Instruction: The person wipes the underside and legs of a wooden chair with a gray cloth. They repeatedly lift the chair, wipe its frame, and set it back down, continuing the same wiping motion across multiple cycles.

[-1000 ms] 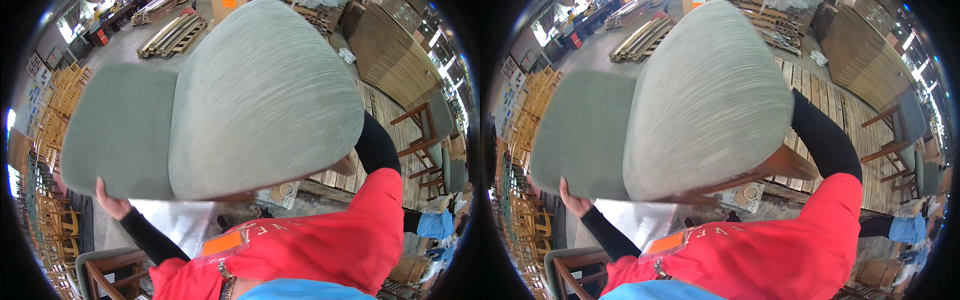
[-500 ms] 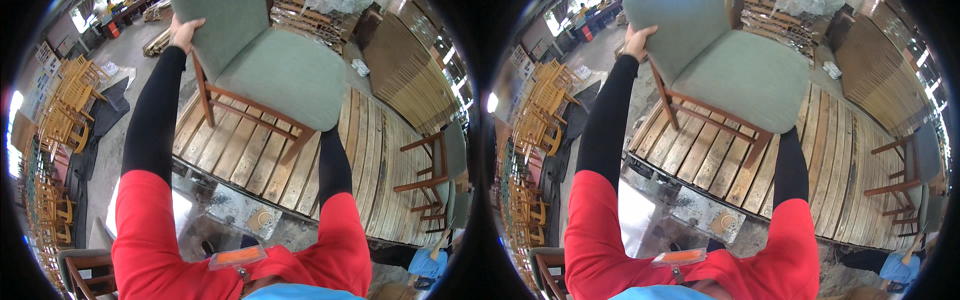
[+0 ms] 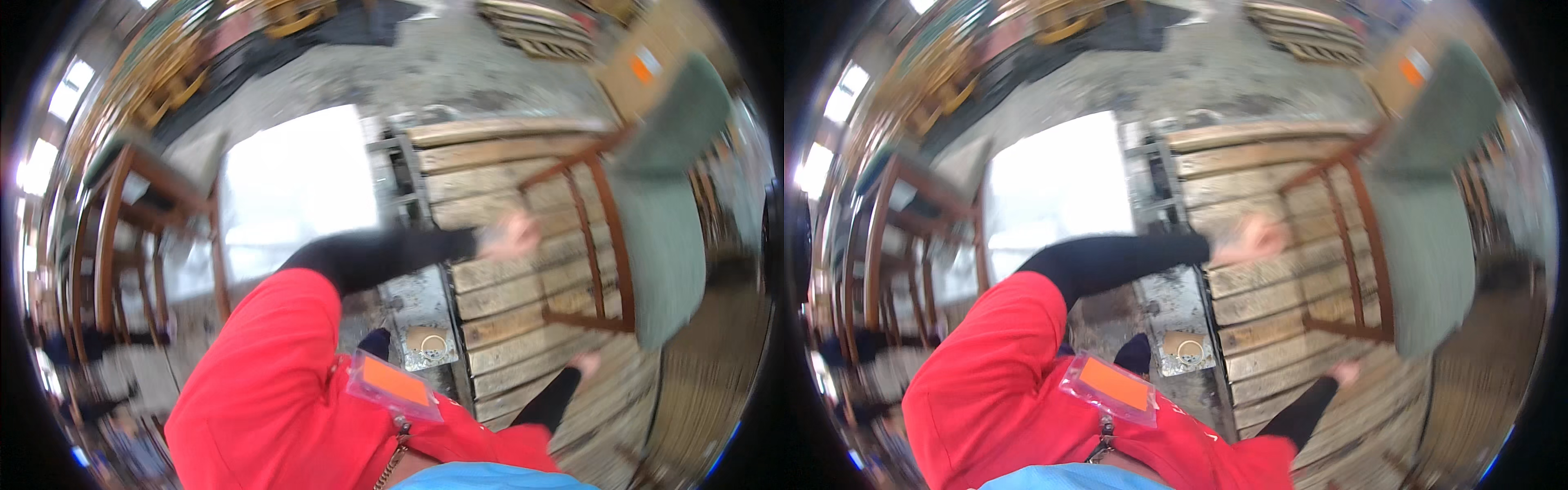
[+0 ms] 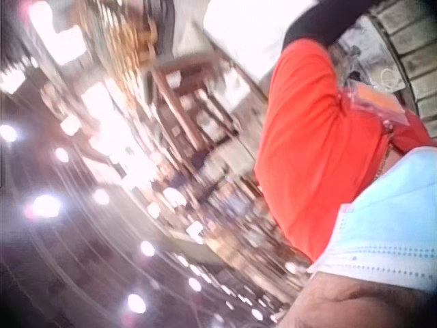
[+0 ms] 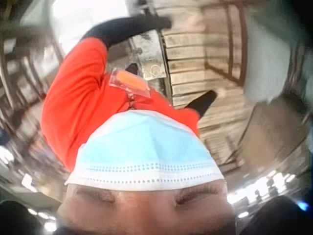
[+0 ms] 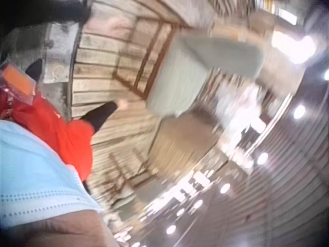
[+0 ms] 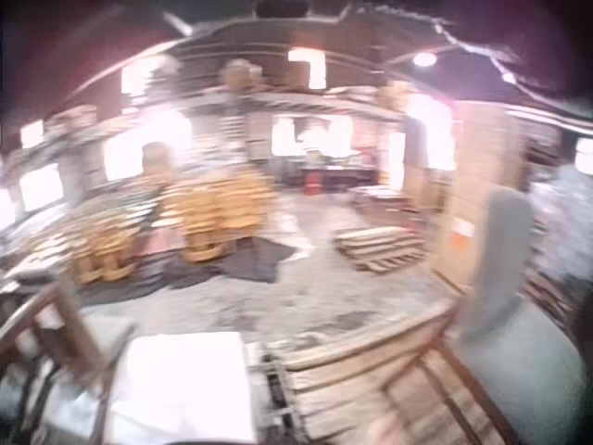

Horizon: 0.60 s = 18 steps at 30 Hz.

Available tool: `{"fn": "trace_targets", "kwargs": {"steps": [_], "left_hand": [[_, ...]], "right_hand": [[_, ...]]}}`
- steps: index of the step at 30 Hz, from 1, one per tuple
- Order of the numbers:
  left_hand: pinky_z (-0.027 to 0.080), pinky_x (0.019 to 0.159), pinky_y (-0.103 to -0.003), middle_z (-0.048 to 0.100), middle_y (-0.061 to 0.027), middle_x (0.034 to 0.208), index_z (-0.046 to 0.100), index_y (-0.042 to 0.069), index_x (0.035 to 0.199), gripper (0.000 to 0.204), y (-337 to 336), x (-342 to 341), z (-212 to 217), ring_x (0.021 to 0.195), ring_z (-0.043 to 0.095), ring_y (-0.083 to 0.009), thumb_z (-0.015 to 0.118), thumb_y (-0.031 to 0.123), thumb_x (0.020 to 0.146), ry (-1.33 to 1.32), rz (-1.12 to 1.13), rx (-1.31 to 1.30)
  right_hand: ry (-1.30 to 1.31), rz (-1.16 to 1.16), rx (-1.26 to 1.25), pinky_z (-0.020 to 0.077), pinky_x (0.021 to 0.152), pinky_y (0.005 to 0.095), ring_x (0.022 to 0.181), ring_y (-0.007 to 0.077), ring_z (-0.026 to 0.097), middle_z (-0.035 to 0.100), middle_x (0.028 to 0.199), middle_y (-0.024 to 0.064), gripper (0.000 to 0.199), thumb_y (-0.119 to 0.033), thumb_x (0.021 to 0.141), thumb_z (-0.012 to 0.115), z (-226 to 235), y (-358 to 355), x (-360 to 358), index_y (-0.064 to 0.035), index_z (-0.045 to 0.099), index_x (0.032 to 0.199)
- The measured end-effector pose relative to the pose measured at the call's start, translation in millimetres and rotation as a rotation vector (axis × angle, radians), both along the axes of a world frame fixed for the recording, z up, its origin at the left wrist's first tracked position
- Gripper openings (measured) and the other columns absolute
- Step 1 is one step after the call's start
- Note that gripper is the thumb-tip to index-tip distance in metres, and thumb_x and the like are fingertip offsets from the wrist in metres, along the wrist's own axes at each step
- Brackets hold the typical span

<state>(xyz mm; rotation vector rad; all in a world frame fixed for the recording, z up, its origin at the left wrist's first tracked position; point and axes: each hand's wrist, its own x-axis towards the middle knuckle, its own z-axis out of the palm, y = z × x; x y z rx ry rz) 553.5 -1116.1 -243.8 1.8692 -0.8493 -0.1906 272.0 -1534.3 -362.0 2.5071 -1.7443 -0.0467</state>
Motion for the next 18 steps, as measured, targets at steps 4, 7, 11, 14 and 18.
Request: {"fn": "trace_targets", "kwargs": {"steps": [4,7,11,14,18], "left_hand": [[0.053,0.052,-0.042,0.064,-0.0145,0.06,0.066,0.0,0.075,0.043,270.0,-227.7,-109.3,0.05,0.064,-0.0255,0.052,0.035,0.094,0.767,0.239,0.404],[0.052,0.07,-0.05,0.065,-0.0234,0.069,0.071,-0.001,0.082,0.049,430.6,-371.7,-60.8,0.067,0.066,-0.0393,0.052,0.043,0.091,0.759,0.428,0.831],[0.048,0.057,-0.04,0.063,-0.0125,0.061,0.068,0.0,0.069,0.038,524.0,-450.1,-54.7,0.057,0.062,-0.0223,0.069,0.036,0.083,1.003,0.983,0.721],[0.047,0.057,-0.041,0.061,-0.0127,0.062,0.069,0.001,0.074,0.033,611.1,-460.1,-51.9,0.06,0.059,-0.0222,0.066,0.031,0.087,0.606,1.326,0.517],[0.037,0.044,-0.035,0.052,-0.0006,0.059,0.054,0.008,0.076,0.027,718.1,-509.4,-13.2,0.048,0.05,-0.0159,0.059,0.026,0.096,0.311,1.841,-0.293]], "right_hand": [[-1.096,-0.242,0.909,0.0514,0.061,0.0394,0.072,0.0221,0.06,0.065,0.084,0.0093,0.028,-0.027,0.1,0.048,-84.3,177.6,-59.2,-0.0052,0.064,0.09],[-0.111,0.803,1.027,0.0443,0.054,0.0378,0.058,0.0211,0.053,0.052,0.066,0.0027,0.022,-0.022,0.092,0.059,-89.7,415.6,-72.1,-0.005,0.058,0.079],[-0.351,1.262,1.35,0.0384,0.054,0.0376,0.055,0.0158,0.048,0.051,0.059,0.0043,0.037,-0.025,0.099,0.055,-46.9,558.7,9.9,0.0034,0.053,0.074],[-0.541,1.261,1.284,0.0399,0.052,0.0372,0.052,0.0148,0.049,0.051,0.054,0.0047,0.046,-0.029,0.102,0.051,-0.1,630.8,117.3,-0.001,0.051,0.064],[-0.836,1.052,1.644,0.0376,0.042,0.029,0.042,0.011,0.042,0.041,0.05,-0.0019,0.042,-0.03,0.104,0.046,100.7,747.5,191.0,-0.0117,0.047,0.066]]}}
